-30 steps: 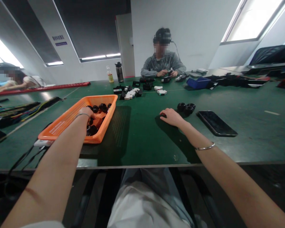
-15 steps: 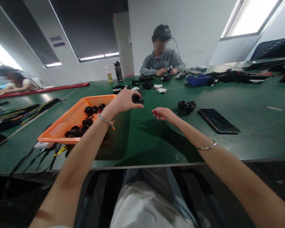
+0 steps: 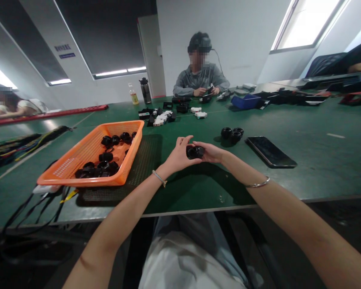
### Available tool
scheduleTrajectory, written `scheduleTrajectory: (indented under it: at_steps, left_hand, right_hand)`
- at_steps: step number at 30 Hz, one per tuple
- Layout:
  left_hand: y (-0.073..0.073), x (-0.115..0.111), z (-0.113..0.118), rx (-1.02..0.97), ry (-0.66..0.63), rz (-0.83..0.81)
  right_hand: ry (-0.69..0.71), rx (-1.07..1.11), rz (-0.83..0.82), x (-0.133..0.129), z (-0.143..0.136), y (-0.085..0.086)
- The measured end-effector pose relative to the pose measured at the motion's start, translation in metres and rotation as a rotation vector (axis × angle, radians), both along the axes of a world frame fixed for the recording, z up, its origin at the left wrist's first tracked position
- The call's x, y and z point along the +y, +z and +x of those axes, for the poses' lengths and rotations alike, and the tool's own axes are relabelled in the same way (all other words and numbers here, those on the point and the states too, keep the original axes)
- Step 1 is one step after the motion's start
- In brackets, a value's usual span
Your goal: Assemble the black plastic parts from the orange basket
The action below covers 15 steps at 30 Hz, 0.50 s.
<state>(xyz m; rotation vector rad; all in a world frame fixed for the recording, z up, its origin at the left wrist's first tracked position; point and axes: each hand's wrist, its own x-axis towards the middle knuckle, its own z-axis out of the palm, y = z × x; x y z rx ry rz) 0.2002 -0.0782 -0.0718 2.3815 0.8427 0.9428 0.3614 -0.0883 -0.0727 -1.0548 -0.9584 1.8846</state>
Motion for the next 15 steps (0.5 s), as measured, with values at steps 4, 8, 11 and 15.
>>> scheduleTrajectory:
  at_steps: [4,8,11,15]
  left_hand:
    - [-0.015,0.011,-0.004,-0.035,0.029,-0.091]
    - [-0.018,0.017,-0.005,-0.024,0.067,-0.249]
    - [-0.018,0.018,-0.004,-0.095,0.131,-0.321]
    - [-0.018,0.02,-0.003,-0.279,0.263,-0.401]
  right_hand:
    - [-0.163,-0.046,0.082,0.01,0.007,-0.003]
    - [-0.39,-0.096,0.227,0.022,0.019,-0.01]
    - [-0.461,-0.092,0.24,0.025,0.019,-0.013]
    - [-0.461,-0.05,0.128,0.019,0.009,-0.009]
